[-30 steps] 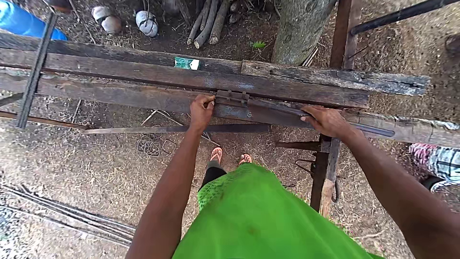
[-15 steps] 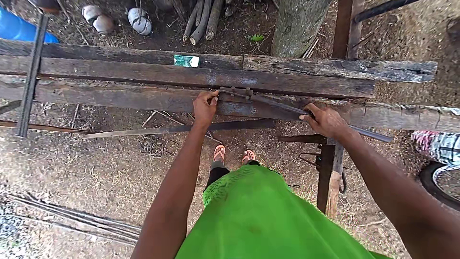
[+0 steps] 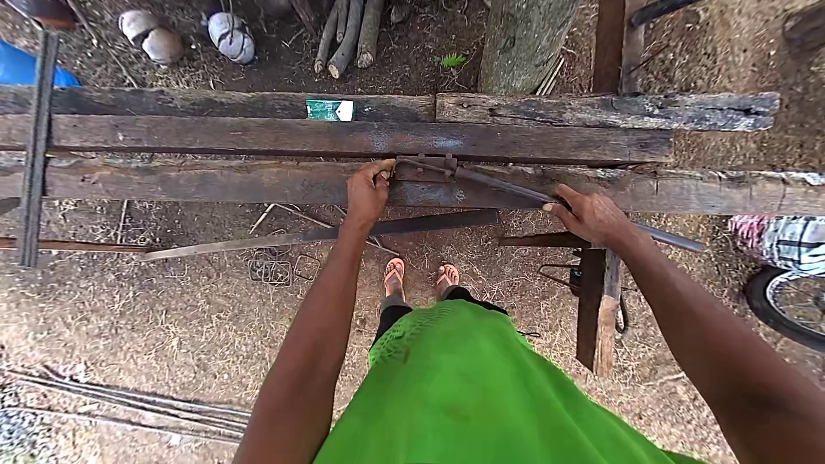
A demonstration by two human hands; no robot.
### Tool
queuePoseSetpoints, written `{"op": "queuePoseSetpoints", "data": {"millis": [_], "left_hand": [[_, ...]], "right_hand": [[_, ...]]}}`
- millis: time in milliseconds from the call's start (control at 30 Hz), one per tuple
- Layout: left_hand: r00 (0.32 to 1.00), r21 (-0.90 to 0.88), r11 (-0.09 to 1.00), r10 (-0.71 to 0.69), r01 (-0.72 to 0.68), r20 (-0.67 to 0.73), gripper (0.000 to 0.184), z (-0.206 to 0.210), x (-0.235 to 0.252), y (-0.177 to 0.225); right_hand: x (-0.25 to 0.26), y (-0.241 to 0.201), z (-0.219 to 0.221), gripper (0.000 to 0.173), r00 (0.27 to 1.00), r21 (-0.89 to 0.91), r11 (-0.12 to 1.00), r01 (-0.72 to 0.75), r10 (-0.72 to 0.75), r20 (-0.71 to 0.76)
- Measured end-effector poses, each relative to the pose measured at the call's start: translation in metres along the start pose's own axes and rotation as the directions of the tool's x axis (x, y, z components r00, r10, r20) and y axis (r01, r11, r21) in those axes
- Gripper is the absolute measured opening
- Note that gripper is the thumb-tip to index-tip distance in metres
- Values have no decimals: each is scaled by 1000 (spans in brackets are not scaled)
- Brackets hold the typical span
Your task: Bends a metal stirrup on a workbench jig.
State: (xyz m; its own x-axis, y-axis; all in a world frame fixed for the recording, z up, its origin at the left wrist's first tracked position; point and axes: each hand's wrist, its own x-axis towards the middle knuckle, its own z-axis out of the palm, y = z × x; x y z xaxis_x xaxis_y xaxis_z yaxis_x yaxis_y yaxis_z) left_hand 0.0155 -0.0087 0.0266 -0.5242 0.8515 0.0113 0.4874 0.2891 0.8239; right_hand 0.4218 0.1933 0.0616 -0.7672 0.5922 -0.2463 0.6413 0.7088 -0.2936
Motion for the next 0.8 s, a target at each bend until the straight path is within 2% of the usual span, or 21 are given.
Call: {"op": "queuePoseSetpoints", "data": {"millis": [267,433,600,800], "left_hand": [[999,8,1000,1,-1,37,36,1,0,6],[998,181,982,65,-61,-19,33,12,-1,9],[988,368,919,151,-145,13,33,17,1,14],[977,396,895,213,-204,20,34,19,1,9]], "right_hand": [[3,5,-2,54,999,1,999,41,-41,23],[1,-2,-2,56,1000,-90,996,5,-5,-1],[1,-2,-2,58,999,-77,997,9,-13,-40],[0,-1,2,60,998,-68,997,26,-30,-63]]}}
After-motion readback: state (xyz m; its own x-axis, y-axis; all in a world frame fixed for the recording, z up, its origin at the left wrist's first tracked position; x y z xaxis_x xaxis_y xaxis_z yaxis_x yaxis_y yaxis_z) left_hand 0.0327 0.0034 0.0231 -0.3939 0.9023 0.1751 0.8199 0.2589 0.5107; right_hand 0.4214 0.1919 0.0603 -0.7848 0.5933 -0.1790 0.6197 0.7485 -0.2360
